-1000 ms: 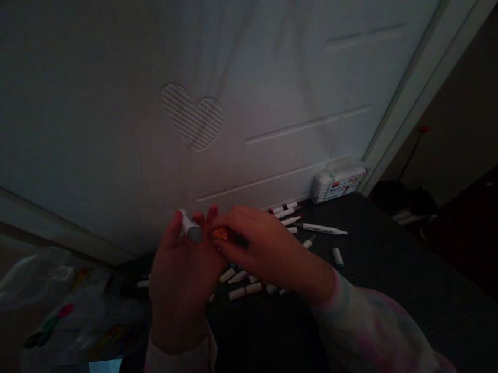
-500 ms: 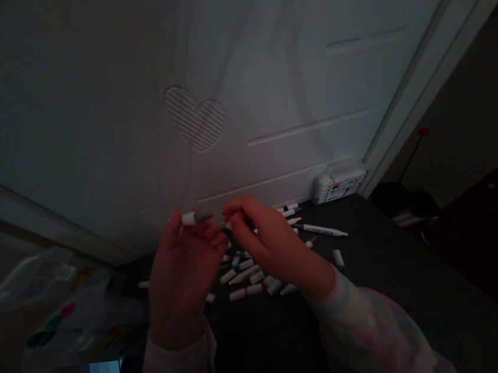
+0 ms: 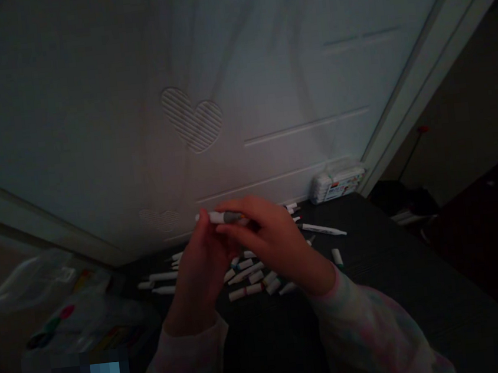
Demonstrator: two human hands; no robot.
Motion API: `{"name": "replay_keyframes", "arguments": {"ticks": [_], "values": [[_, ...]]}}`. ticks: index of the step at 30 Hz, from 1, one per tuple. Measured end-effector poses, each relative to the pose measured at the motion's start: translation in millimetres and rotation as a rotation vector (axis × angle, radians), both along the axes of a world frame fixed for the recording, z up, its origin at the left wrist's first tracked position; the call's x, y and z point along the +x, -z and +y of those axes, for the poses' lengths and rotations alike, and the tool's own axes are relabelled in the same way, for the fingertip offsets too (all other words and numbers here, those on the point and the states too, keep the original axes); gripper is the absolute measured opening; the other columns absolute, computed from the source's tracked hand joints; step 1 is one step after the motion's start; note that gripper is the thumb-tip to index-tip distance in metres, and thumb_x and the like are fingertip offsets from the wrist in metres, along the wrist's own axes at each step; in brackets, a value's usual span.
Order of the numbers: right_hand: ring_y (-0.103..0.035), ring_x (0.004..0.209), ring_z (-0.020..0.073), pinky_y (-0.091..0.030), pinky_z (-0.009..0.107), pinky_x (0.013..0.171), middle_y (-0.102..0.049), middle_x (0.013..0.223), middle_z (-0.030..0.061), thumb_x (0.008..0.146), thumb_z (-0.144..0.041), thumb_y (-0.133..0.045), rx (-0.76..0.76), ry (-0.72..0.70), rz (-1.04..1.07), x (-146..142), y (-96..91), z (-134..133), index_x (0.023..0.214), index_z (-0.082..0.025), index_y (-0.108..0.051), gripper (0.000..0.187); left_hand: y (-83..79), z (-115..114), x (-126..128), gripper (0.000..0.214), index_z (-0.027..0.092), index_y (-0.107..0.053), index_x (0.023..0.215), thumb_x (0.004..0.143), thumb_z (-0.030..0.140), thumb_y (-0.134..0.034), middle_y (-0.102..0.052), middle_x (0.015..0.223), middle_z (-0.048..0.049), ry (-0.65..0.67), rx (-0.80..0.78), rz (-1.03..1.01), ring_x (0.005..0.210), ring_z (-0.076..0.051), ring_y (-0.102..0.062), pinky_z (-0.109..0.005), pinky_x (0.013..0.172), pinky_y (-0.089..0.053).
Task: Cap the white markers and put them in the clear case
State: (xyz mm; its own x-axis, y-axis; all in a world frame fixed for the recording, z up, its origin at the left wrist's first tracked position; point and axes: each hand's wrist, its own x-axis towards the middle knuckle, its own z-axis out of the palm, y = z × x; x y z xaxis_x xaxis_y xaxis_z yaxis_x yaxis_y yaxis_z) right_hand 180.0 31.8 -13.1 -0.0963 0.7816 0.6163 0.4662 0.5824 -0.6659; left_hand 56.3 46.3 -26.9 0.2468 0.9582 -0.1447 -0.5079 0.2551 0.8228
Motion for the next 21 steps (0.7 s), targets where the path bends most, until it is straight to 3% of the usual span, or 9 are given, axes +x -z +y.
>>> {"name": "replay_keyframes", "arguments": {"ticks": [2,4,6,9,11,14,18,21], "values": [[-0.06,0.069,0.0119,-0.047,0.024,0.062,-0.067,0.085,0.0014,0.078,-0.024,-0.059,-0.031,0.029,0.027,3.3,-0.5,0.2,0.096,-0.021,-0.064,0.019,0.6,-0.8,-9.2,0.038,0.016,-0.056,0.057,0.079,0.047,-0.052,-0.044,0.046,0.004,-0.098,0.194,0.339,0.044,-0.008,-0.036,-0.022,0.045,-0.026],[-0.058,0.062,0.0103,-0.046,0.023,0.058,-0.066,0.081,0.0005,0.077,-0.026,-0.06,-0.066,0.032,0.052,6.1,-1.5,-0.4,0.096,-0.02,-0.064,0.02,-3.9,-4.3,-19.5,0.027,0.018,-0.059,0.06,0.076,0.039,-0.058,-0.049,0.051,0.0037,-0.253,0.366,0.58,0.049,-0.009,-0.041,-0.022,0.051,-0.031],[-0.055,0.056,0.0093,-0.045,0.022,0.054,-0.064,0.075,-0.0004,0.076,-0.028,-0.061,-0.116,0.011,0.057,7.0,-2.9,-2.0,0.096,-0.02,-0.064,0.021,-10.9,-8.8,-27.2,0.007,0.021,-0.064,0.074,0.071,0.027,-0.065,-0.059,0.068,0.002,-0.371,0.562,0.718,0.065,-0.012,-0.05,-0.022,0.064,-0.037],[-0.054,0.057,0.0096,-0.044,0.021,0.052,-0.064,0.074,-0.0002,0.076,-0.028,-0.061,-0.183,-0.063,0.033,4.8,-5.4,-5.3,0.097,-0.021,-0.064,0.021,-18.5,-12.4,-31.0,0.032,0.025,-0.068,0.091,0.062,0.013,-0.07,-0.064,0.094,-0.0014,-0.314,0.738,0.735,0.09,-0.018,-0.053,-0.025,0.084,-0.036],[-0.058,0.064,0.0112,-0.045,0.022,0.055,-0.066,0.082,0.0014,0.077,-0.026,-0.061,-0.206,-0.12,0.017,2.4,-6.7,-7.5,0.099,-0.021,-0.064,0.023,-19.6,-12.0,-30.0,0.037,0.026,-0.068,0.094,0.062,0.007,-0.068,-0.065,0.098,-0.0026,-0.188,0.706,0.665,0.093,-0.02,-0.054,-0.026,0.086,-0.035],[-0.061,0.08,0.0142,-0.048,0.024,0.065,-0.066,0.092,0.0031,0.078,-0.024,-0.06,-0.235,-0.197,0.061,1.0,-8.2,-10.3,0.101,-0.021,-0.063,0.024,-17.6,-9.9,-28.7,0.028,0.022,-0.07,0.086,0.065,0.005,-0.063,-0.067,0.085,-0.0028,-0.084,0.632,0.62,0.08,-0.018,-0.056,-0.023,0.077,-0.037],[-0.06,0.069,0.0108,-0.047,0.022,0.057,-0.065,0.091,0.0021,0.081,-0.019,-0.054,-0.343,-0.242,0.253,2.6,-9.2,-13.4,0.107,-0.022,-0.057,0.027,-12.9,-8.7,-31.0,0.012,0.018,-0.068,0.077,0.072,0.011,-0.058,-0.061,0.065,0.0002,-0.116,0.569,0.638,0.059,-0.013,-0.05,-0.02,0.056,-0.033],[-0.058,0.066,0.0081,-0.046,0.019,0.055,-0.062,0.095,0.0016,0.081,-0.015,-0.053,-0.389,-0.295,0.388,2.9,-7.6,-13.3,0.11,-0.024,-0.051,0.031,-9.6,-8.3,-32.7,0.004,0.018,-0.065,0.073,0.071,0.018,-0.062,-0.057,0.057,0.003,-0.193,0.503,0.632,0.053,-0.011,-0.046,-0.02,0.051,-0.031]]}}
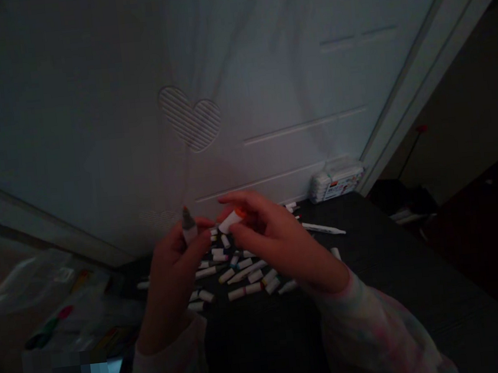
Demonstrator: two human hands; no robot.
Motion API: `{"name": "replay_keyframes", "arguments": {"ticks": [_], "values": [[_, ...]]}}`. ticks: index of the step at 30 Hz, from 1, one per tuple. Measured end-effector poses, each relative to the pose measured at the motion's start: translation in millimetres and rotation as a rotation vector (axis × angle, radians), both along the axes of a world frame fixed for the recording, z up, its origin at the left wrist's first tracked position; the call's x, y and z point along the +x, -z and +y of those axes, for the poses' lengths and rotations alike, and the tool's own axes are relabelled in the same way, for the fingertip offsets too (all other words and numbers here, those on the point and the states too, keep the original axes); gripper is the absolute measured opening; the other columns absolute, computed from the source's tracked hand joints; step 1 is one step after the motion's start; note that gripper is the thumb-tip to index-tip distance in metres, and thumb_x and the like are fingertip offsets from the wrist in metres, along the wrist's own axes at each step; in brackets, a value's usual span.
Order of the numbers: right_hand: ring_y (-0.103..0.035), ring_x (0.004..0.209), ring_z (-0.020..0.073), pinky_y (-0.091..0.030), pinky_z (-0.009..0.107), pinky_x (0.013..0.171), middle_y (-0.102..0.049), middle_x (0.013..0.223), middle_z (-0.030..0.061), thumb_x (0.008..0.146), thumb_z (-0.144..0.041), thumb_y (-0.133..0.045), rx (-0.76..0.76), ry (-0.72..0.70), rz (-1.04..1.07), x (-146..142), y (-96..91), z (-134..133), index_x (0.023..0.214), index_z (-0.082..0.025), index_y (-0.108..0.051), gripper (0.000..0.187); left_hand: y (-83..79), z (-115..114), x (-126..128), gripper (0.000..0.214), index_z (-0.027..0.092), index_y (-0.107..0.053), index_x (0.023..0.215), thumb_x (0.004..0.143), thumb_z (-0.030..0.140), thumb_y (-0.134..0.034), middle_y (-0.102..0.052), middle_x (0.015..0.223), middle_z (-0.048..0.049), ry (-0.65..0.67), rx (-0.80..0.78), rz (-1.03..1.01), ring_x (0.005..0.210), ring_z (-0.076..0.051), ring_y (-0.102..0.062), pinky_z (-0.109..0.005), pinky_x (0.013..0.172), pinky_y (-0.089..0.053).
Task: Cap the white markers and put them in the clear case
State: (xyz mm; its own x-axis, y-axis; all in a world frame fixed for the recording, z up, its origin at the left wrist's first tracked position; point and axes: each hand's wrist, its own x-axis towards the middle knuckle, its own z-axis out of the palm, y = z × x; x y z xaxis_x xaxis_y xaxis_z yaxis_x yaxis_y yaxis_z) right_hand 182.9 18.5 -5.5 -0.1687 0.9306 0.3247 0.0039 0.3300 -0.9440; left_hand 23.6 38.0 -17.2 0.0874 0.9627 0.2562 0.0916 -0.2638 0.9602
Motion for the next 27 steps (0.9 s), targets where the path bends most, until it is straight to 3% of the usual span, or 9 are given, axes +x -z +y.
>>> {"name": "replay_keyframes", "arguments": {"ticks": [4,10,16,19,23,27], "values": [[-0.059,0.072,0.0104,-0.048,0.023,0.063,-0.062,0.09,0.0016,0.079,-0.018,-0.057,-0.008,-0.05,0.082,-1.0,5.2,3.8,0.104,-0.022,-0.045,0.029,-0.4,0.1,1.3,0.008,0.019,-0.065,0.073,0.069,0.025,-0.066,-0.056,0.054,0.0035,0.017,-0.021,-0.093,0.049,-0.01,-0.045,-0.02,0.05,-0.032],[-0.051,0.067,0.0108,-0.041,0.024,0.059,-0.055,0.079,-0.0001,0.074,-0.026,-0.064,0.132,0.118,-0.192,0.2,5.4,6.8,0.087,-0.02,-0.055,0.017,-5.3,-0.9,3.5,0.008,0.015,-0.068,0.067,0.066,0.023,-0.07,-0.052,0.048,0.0024,0.132,-0.118,-0.195,0.043,-0.007,-0.04,-0.019,0.043,-0.029],[-0.052,0.08,0.0134,-0.042,0.026,0.069,-0.055,0.09,0.0025,0.078,-0.023,-0.06,0.266,0.097,-0.236,0.3,2.5,7.6,0.093,-0.02,-0.056,0.016,0.9,1.0,2.7,0.016,0.016,-0.069,0.075,0.069,0.03,-0.068,-0.047,0.047,0.0029,0.277,-0.237,-0.329,0.042,-0.005,-0.037,-0.016,0.038,-0.026],[-0.053,0.082,0.0138,-0.043,0.026,0.068,-0.056,0.091,0.0034,0.081,-0.027,-0.056,0.225,0.093,-0.239,-3.0,3.3,6.7,0.1,-0.02,-0.054,0.021,-1.5,2.2,4.3,0.019,0.015,-0.067,0.072,0.067,0.033,-0.069,-0.047,0.051,0.0027,0.242,-0.21,-0.536,0.043,-0.004,-0.036,-0.014,0.037,-0.028],[-0.054,0.075,0.0134,-0.042,0.026,0.066,-0.058,0.081,0.002,0.081,-0.034,-0.054,0.133,0.028,-0.382,-14.6,4.2,4.2,0.087,-0.017,-0.055,0.018,-9.1,1.8,8.4,0.019,0.015,-0.064,0.072,0.067,0.031,-0.071,-0.054,0.067,0.0008,0.156,-0.108,-0.828,0.049,-0.003,-0.04,-0.011,0.039,-0.033],[-0.056,0.073,0.014,-0.04,0.026,0.063,-0.062,0.083,0.0026,0.08,-0.037,-0.056,0.06,-0.055,-0.492,-25.7,7.3,2.6,0.09,-0.017,-0.055,0.023,-11.7,-0.5,12.4,0.021,0.015,-0.063,0.074,0.07,0.034,-0.068,-0.052,0.066,0.0019,0.104,-0.14,-0.894,0.048,-0.003,-0.039,-0.014,0.042,-0.038]]}}
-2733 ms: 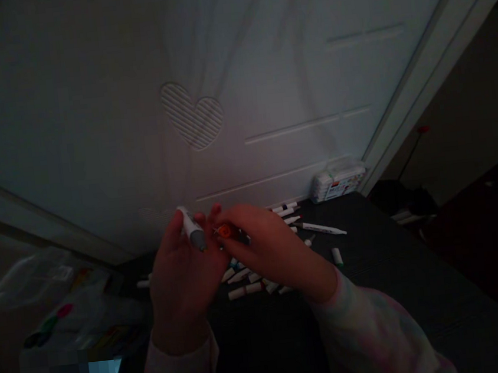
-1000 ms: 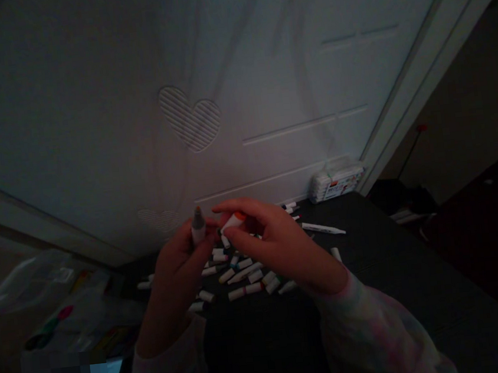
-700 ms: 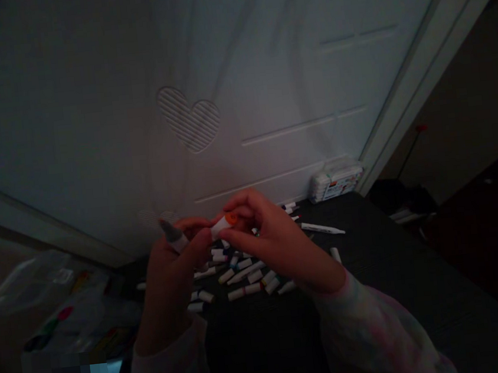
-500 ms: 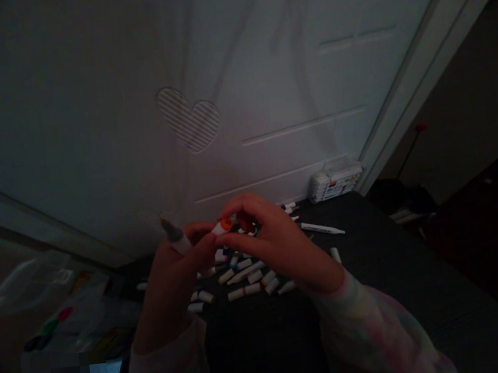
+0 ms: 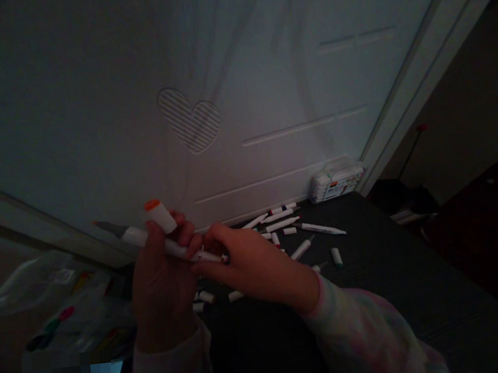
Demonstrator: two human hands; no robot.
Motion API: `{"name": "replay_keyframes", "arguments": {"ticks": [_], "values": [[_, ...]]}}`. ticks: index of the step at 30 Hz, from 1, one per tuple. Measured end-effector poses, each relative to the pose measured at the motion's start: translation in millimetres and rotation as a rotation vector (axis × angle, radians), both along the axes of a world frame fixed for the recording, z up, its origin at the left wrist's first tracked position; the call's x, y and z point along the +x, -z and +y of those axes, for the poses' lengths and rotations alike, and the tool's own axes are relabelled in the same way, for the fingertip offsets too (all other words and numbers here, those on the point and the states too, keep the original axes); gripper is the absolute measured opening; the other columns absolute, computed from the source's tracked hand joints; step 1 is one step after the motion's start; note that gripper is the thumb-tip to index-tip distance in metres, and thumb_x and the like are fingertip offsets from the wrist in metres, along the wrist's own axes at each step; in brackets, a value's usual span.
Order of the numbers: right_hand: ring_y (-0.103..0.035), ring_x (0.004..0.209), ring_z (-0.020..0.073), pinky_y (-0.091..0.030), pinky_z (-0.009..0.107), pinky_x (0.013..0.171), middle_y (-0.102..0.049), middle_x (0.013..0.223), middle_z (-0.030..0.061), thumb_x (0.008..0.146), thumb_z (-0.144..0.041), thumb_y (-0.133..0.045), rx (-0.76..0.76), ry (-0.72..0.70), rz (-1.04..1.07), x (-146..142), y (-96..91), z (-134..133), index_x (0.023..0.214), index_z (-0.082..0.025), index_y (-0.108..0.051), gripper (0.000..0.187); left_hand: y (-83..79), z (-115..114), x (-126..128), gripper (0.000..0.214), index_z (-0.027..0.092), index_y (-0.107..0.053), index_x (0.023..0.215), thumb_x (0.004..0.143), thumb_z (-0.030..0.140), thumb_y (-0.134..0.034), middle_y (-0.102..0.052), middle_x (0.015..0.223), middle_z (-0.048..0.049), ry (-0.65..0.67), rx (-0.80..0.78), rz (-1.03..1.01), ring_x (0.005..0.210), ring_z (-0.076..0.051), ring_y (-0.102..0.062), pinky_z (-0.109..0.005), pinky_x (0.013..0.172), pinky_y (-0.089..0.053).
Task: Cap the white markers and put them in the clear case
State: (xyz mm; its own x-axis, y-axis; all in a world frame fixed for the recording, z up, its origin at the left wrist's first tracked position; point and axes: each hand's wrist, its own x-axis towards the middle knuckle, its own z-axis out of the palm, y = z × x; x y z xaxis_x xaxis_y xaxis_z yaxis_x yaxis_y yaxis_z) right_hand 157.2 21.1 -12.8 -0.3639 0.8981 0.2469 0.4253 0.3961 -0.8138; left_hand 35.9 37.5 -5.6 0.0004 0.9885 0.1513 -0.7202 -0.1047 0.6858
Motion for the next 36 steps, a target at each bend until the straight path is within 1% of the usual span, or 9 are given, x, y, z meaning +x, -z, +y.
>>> {"name": "replay_keyframes", "arguments": {"ticks": [5,9,13,17,22,26,29,33,36], "values": [[-0.058,0.072,0.0143,-0.04,0.024,0.062,-0.065,0.083,0.0032,0.082,-0.036,-0.053,-0.043,-0.03,-0.044,2.0,2.9,0.9,0.095,-0.018,-0.056,0.023,-3.7,0.1,-2.6,0.013,0.018,-0.063,0.076,0.072,0.029,-0.067,-0.053,0.067,0.0026,-0.056,0.026,-0.062,0.048,-0.003,-0.04,-0.014,0.045,-0.038],[-0.056,0.067,0.0131,-0.037,0.022,0.056,-0.064,0.081,0.0021,0.082,-0.031,-0.051,-0.011,-0.071,-0.125,4.5,2.0,-0.4,0.101,-0.019,-0.057,0.023,-6.3,0.9,-5.3,0.012,0.017,-0.063,0.077,0.073,0.029,-0.066,-0.054,0.067,0.0027,-0.077,0.053,-0.071,0.047,-0.003,-0.037,-0.015,0.045,-0.036],[-0.055,0.067,0.0132,-0.036,0.022,0.057,-0.063,0.086,0.0034,0.083,-0.026,-0.049,0.022,-0.066,-0.104,1.4,0.5,-3.4,0.107,-0.018,-0.053,0.025,-2.4,-1.1,0.7,0.018,0.016,-0.063,0.075,0.07,0.032,-0.068,-0.054,0.066,0.0027,-0.054,0.007,-0.025,0.05,-0.004,-0.043,-0.018,0.05,-0.041],[-0.053,0.065,0.0126,-0.035,0.022,0.055,-0.061,0.083,0.0034,0.086,-0.028,-0.046,0.031,-0.052,-0.1,1.1,-1.1,-3.9,0.101,-0.017,-0.052,0.019,-0.1,-2.1,3.1,0.018,0.016,-0.063,0.076,0.07,0.034,-0.068,-0.056,0.069,0.0018,-0.129,-0.01,0.011,0.061,-0.007,-0.051,-0.02,0.061,-0.045],[-0.054,0.071,0.0143,-0.038,0.025,0.062,-0.06,0.085,0.0047,0.087,-0.026,-0.043,0.048,-0.043,-0.169,7.2,-3.4,-3.9,0.1,-0.016,-0.051,0.018,-6.7,1.1,-17.2,0.011,0.018,-0.062,0.076,0.077,0.029,-0.062,-0.057,0.071,0.003,-0.27,0.064,-0.043,0.067,-0.009,-0.053,-0.023,0.067,-0.046],[-0.056,0.08,0.0153,-0.04,0.026,0.07,-0.061,0.092,0.0052,0.087,-0.024,-0.044,0.04,-0.062,-0.161,13.7,-4.7,-3.2,0.106,-0.016,-0.05,0.021,-12.7,2.4,-38.3,0.022,0.02,-0.061,0.076,0.088,0.029,-0.044,-0.059,0.071,0.0041,-0.399,0.069,-0.112,0.067,-0.008,-0.054,-0.023,0.072,-0.046],[-0.055,0.085,0.0145,-0.04,0.025,0.074,-0.061,0.096,0.0043,0.087,-0.022,-0.044,0.048,-0.102,-0.125,17.5,-6.2,-0.3,0.107,-0.016,-0.052,0.022,-14.4,3.6,-45.1,0.024,0.017,-0.06,0.08,0.089,0.031,-0.042,-0.06,0.069,0.0044,-0.443,0.078,-0.185,0.065,-0.007,-0.055,-0.022,0.069,-0.045],[-0.054,0.095,0.0146,-0.039,0.025,0.082,-0.061,0.103,0.0042,0.09,-0.027,-0.04,0.08,-0.104,-0.08,20.0,-8.7,2.6,0.108,-0.018,-0.053,0.024,-13.8,5.6,-40.7,0.021,0.017,-0.06,0.094,0.089,0.028,-0.042,-0.059,0.067,0.003,-0.43,0.084,-0.175,0.062,-0.008,-0.054,-0.023,0.065,-0.044],[-0.054,0.095,0.0147,-0.039,0.026,0.082,-0.061,0.103,0.0043,0.09,-0.028,-0.039,0.1,-0.048,-0.081,21.9,-10.3,1.0,0.106,-0.018,-0.054,0.024,-12.1,5.3,-34.2,0.021,0.023,-0.06,0.099,0.089,0.025,-0.042,-0.06,0.07,0.0023,-0.35,0.055,-0.167,0.064,-0.009,-0.055,-0.025,0.065,-0.045]]}}
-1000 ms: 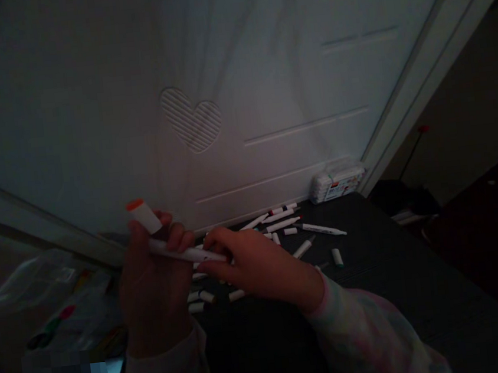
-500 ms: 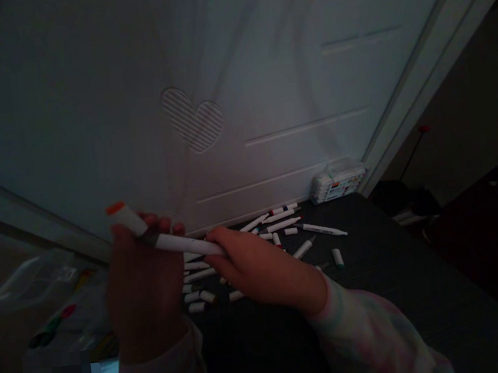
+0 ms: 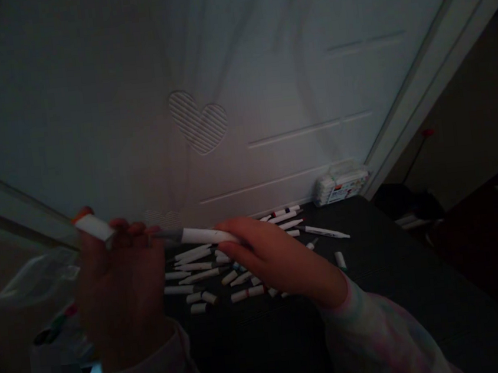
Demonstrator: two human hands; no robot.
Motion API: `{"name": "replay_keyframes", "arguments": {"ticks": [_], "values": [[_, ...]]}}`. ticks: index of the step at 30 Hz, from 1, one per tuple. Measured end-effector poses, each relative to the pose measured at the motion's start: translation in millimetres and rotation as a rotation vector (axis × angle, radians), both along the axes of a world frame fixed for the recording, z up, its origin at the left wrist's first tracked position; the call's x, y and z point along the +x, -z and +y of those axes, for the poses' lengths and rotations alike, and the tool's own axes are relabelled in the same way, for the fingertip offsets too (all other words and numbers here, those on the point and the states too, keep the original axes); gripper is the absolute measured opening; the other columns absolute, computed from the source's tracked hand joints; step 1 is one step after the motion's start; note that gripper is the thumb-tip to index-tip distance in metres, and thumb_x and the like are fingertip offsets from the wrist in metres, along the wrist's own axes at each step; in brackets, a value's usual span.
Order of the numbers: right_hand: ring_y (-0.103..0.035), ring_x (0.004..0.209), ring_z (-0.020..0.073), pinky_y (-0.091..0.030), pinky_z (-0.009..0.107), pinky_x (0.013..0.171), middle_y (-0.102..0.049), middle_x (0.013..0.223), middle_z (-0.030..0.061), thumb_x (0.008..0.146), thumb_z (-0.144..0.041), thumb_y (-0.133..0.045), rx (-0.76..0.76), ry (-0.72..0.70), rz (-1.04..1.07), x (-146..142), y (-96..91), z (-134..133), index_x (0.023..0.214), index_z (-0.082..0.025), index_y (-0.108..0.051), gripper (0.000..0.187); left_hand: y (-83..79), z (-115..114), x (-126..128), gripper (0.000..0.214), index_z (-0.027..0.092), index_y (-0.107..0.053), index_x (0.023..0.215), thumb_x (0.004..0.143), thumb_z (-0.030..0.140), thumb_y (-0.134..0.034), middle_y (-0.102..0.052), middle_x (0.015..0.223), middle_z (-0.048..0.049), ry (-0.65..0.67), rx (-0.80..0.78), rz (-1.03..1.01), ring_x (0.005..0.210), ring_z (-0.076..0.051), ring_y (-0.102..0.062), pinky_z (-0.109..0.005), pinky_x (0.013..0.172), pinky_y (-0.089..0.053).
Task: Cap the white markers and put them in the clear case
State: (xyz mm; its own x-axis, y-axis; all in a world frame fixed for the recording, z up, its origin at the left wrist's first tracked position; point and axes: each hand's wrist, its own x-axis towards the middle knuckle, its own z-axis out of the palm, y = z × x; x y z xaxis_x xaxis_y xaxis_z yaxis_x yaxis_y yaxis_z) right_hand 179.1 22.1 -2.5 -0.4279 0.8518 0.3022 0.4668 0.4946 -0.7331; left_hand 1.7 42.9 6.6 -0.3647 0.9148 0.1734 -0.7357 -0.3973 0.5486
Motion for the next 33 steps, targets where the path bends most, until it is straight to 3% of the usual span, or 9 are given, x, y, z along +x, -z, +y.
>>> {"name": "replay_keyframes", "arguments": {"ticks": [7,12,25,33], "values": [[-0.053,0.074,0.0115,-0.038,0.022,0.064,-0.059,0.085,0.0004,0.087,-0.025,-0.045,-0.01,0.097,0.008,3.1,-1.9,-7.7,0.098,-0.018,-0.052,0.015,8.1,0.4,9.2,0.014,0.025,-0.06,0.093,0.087,0.026,-0.047,-0.06,0.071,0.003,0.176,0.0,-0.009,0.067,-0.009,-0.057,-0.024,0.068,-0.047],[-0.05,0.066,0.0099,-0.037,0.021,0.058,-0.056,0.077,-0.0015,0.084,-0.023,-0.049,0.005,0.112,0.026,2.9,-2.2,-9.0,0.095,-0.018,-0.05,0.011,8.3,0.9,14.9,0.016,0.023,-0.06,0.085,0.088,0.028,-0.045,-0.06,0.069,0.003,0.213,-0.055,-0.028,0.065,-0.008,-0.057,-0.023,0.068,-0.047],[-0.054,0.067,0.0102,-0.039,0.02,0.058,-0.06,0.078,-0.001,0.084,-0.023,-0.051,0.052,0.165,0.013,4.8,-7.1,-15.2,0.096,-0.019,-0.052,0.013,9.2,1.9,20.4,0.025,0.016,-0.06,0.072,0.088,0.022,-0.042,-0.063,0.064,0.0019,0.236,-0.076,-0.061,0.063,-0.007,-0.059,-0.021,0.065,-0.05],[-0.056,0.08,0.012,-0.04,0.023,0.069,-0.062,0.089,0.0006,0.088,-0.028,-0.043,0.01,0.119,0.009,3.2,-12.5,-18.0,0.098,-0.02,-0.053,0.016,9.9,2.0,19.5,0.022,0.017,-0.059,0.072,0.087,0.021,-0.044,-0.063,0.064,0.0028,0.197,-0.086,-0.037,0.066,-0.007,-0.061,-0.022,0.068,-0.05]]}}
